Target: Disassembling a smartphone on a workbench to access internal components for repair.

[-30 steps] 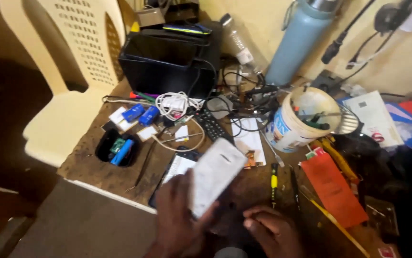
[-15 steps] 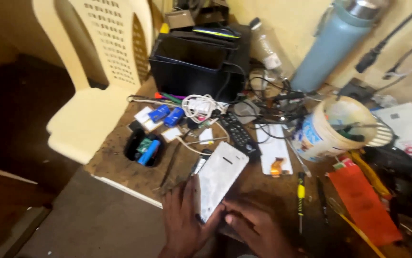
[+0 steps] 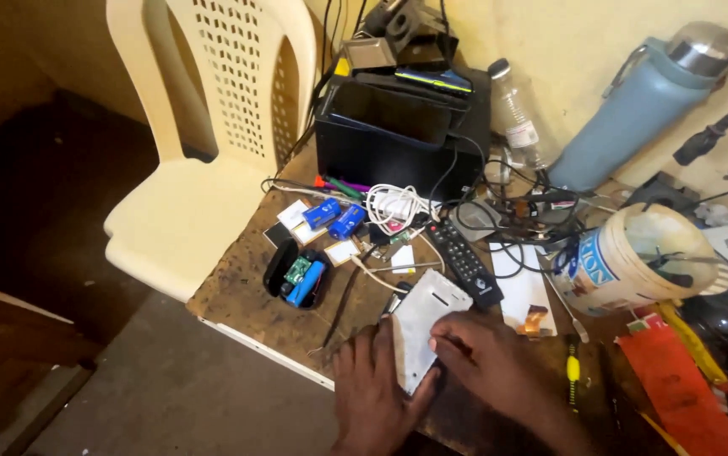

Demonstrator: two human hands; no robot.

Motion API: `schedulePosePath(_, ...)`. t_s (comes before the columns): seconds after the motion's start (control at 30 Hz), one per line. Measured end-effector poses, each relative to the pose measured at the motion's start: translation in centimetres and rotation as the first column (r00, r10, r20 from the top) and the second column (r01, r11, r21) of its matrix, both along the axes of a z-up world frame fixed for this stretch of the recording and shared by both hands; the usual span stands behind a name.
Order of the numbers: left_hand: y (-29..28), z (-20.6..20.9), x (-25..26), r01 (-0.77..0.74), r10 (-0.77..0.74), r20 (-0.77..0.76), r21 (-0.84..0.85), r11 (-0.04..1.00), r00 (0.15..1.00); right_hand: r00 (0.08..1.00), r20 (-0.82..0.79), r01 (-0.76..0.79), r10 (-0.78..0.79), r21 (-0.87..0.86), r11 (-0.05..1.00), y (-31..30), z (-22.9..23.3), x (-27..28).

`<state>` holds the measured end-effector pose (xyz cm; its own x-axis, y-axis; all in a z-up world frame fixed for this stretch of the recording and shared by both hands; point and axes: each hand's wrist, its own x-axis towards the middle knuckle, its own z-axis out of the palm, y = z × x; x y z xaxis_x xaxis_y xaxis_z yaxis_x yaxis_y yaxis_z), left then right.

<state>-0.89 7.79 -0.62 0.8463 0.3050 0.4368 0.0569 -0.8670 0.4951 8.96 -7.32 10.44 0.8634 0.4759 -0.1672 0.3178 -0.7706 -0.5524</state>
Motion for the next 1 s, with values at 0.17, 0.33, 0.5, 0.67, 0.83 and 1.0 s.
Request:
schedulePosePath(0.17, 0.5, 1.4, -0.1, 0.037, -0.036, -0.032, 0.044, 0.998, 0.999, 0.969, 0.221, -0.166, 0.109, 0.255, 0.953, 2.7, 3.0, 2.6)
schedulePosePath(0.33, 0.0, 0.1, 0.0, 0.018, -0.013, -0.088, 0.058, 0.998, 0.996, 0.598, 0.776, -0.406, 0.201, 0.076, 0.911, 5.3, 4.8, 15.8)
schedulePosePath(0.5, -0.3, -1.2, 0.4, 0.010, -0.004, -0.122, 0.054, 0.998, 0.993, 0.567, 0.737, -0.374, 0.368, -0.168, 0.912, 9.2, 6.2, 23.9)
schedulePosePath(0.67, 0.0, -1.7, 0.6, 0.005, -0.005, -0.027, 0.007, 1.000, 1.000, 0.679, 0.577, -0.327, 0.455, -0.317, 0.890, 12.8, 4.2, 26.9)
schedulePosePath(0.83, 0.0, -2.1, 0.7, 0.019, -0.017, -0.074, 0.015, 1.000, 0.997, 0.611, 0.694, -0.297, 0.380, -0.244, 0.923, 14.0, 3.6, 28.2)
schedulePosePath(1.0, -0.2, -2.8, 0.9, 0.037, -0.037, -0.135, 0.001, 0.999, 0.990, 0.678, 0.629, -0.300, 0.381, -0.237, 0.924, 15.2, 4.6, 29.4)
